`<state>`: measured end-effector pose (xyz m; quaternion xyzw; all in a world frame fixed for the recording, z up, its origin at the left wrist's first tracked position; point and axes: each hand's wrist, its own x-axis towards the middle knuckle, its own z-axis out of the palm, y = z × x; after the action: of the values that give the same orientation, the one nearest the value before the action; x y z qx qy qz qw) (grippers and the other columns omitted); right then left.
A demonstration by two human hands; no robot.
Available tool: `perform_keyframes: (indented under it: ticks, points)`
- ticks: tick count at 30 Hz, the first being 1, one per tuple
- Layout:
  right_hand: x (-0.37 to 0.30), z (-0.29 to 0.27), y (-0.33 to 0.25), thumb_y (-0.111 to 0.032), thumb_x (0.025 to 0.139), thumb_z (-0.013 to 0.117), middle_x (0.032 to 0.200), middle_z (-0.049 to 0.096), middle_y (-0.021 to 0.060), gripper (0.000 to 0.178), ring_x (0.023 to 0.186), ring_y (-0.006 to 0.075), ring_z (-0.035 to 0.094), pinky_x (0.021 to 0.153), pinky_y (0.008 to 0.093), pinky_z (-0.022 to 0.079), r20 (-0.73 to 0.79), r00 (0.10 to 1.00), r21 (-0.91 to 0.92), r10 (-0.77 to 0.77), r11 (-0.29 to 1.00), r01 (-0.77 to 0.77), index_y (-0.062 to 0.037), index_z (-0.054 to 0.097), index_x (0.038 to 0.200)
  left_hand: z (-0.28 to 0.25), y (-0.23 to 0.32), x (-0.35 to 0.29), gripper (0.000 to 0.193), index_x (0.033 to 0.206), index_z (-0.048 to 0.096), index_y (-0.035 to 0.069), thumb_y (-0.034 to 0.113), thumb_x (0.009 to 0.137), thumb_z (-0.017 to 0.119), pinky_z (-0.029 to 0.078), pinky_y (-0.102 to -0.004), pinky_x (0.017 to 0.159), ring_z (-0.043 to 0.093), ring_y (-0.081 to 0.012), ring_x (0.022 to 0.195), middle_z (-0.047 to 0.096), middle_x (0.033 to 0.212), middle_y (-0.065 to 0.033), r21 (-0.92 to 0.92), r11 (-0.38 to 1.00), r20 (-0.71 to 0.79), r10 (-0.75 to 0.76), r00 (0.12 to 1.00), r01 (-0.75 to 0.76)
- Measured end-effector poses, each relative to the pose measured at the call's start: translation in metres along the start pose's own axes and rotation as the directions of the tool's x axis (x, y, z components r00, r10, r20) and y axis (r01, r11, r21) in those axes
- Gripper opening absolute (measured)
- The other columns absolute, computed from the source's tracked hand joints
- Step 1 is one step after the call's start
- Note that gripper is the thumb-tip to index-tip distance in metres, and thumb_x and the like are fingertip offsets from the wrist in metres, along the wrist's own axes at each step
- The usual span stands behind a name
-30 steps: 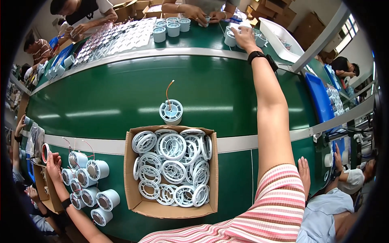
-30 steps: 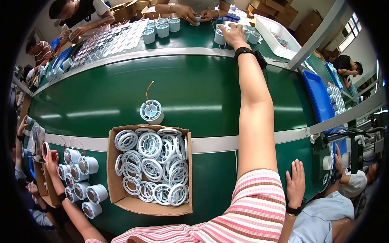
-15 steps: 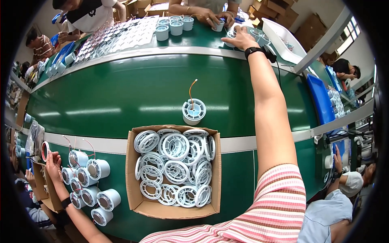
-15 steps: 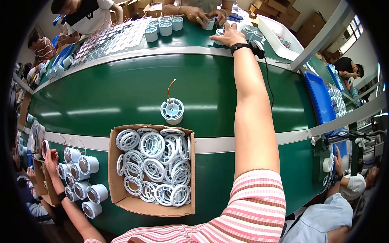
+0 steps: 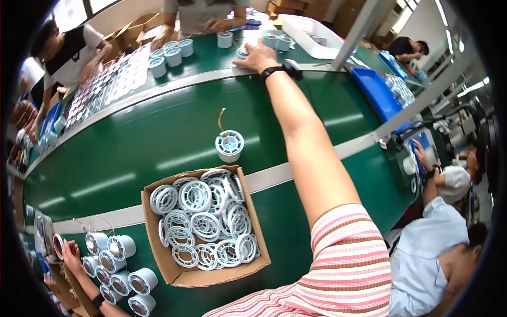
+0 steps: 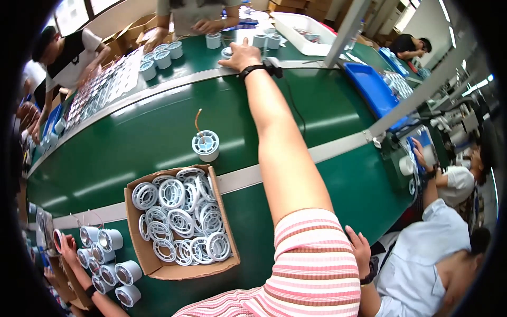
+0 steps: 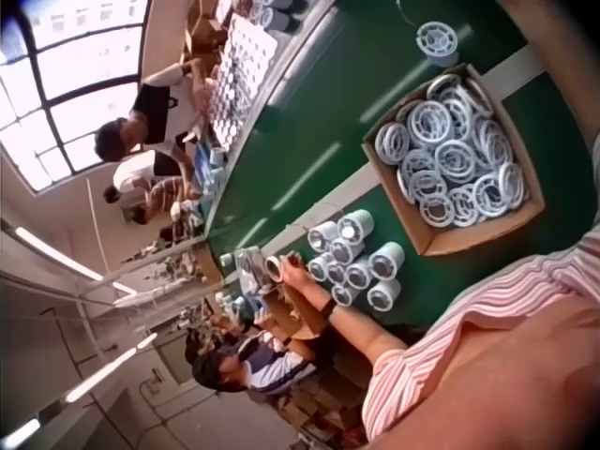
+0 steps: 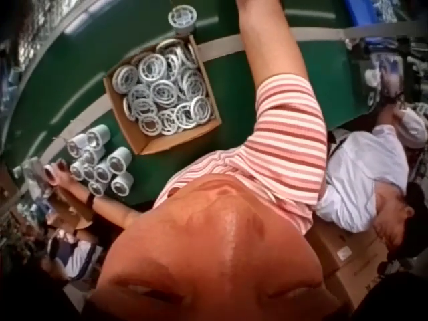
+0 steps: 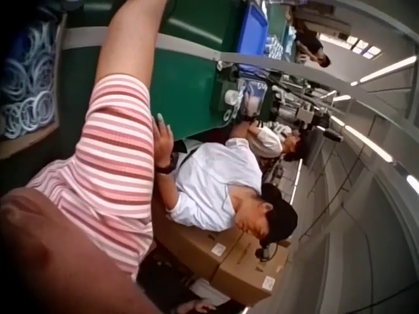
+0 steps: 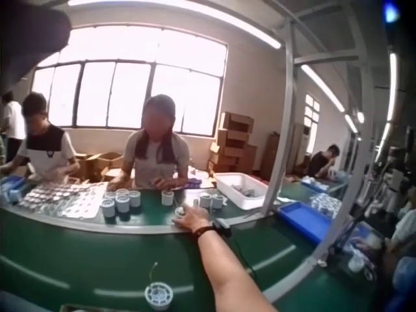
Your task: The person assembles fan units by hand, picking up a motor and a plastic ring, fitting the ring onto the motor, and pressing them together. The person then sets the assembled unit on the table and reaches into a box to retrieve another ring.
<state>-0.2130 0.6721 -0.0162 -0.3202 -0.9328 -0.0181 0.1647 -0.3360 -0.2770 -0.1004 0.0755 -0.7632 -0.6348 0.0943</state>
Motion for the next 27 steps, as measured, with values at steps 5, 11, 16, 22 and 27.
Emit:
perform_keyframes:
  ticks: [5,11,16,22,27]
  points:
    - [-0.042,-0.015,0.022,-0.074,0.07,0.075,0.14,0.053,0.0244,0.077,0.114,0.037,0.068,0.095,0.0439,0.056,0.016,1.0,-0.003,0.016,1.0,-0.016,-0.022,0.068,0.126,0.029,-0.006,0.038,0.03,0.089,0.066,0.015,0.042,0.102,0.064,0.048,-0.0191,0.059,0.059,-0.0052,0.069,0.064,0.08,0.0042,0.03,0.988,0.072,-0.156,0.985,0.155]
    - [-0.122,-0.059,0.042,-0.074,0.072,0.074,0.136,0.054,0.0232,0.078,0.113,0.037,0.068,0.094,0.0446,0.056,0.043,0.999,-0.05,0.0,0.999,0.002,-0.0206,0.068,0.129,0.055,-0.007,0.058,0.042,0.077,0.055,0.007,0.039,0.102,0.063,0.043,-0.0345,0.055,0.054,-0.0162,0.062,0.057,0.067,-0.0038,0.635,0.686,0.335,0.169,0.927,-0.354]
    - [-0.198,-0.106,0.036,-0.076,0.074,0.072,0.136,0.054,0.0204,0.083,0.112,0.0366,0.068,0.096,0.045,0.056,-0.012,1.0,0.026,0.021,0.999,-0.021,-0.0168,0.066,0.132,0.091,0.006,0.013,0.044,0.077,0.052,0.0,0.036,0.101,0.064,0.044,-0.0413,0.062,0.05,-0.0225,0.062,0.054,0.066,-0.012,0.69,0.493,0.347,0.417,0.84,-0.53]
    - [-0.302,-0.195,-0.024,-0.047,0.082,0.086,0.128,0.054,0.0141,0.065,0.108,0.026,0.065,0.093,0.0358,0.054,-0.25,0.946,0.282,-0.208,0.918,0.277,-0.0068,0.063,0.128,0.098,0.026,-0.007,0.041,0.084,0.061,-0.005,0.032,0.099,0.064,0.048,-0.0411,0.067,0.057,-0.0264,0.066,0.064,0.075,-0.0183,0.539,0.656,0.386,0.365,0.847,-0.528]
    - [-0.393,-0.257,-0.095,-0.031,0.077,0.09,0.141,0.049,0.0175,0.064,0.124,0.0291,0.057,0.094,0.0377,0.053,-0.285,0.853,0.473,-0.438,0.71,0.522,-0.0081,0.061,0.131,0.11,0.043,-0.018,0.042,0.091,0.071,-0.001,0.04,0.095,0.067,0.054,-0.0417,0.074,0.07,-0.0328,0.076,0.071,0.083,-0.0207,0.637,0.583,0.368,0.345,0.864,-0.504]
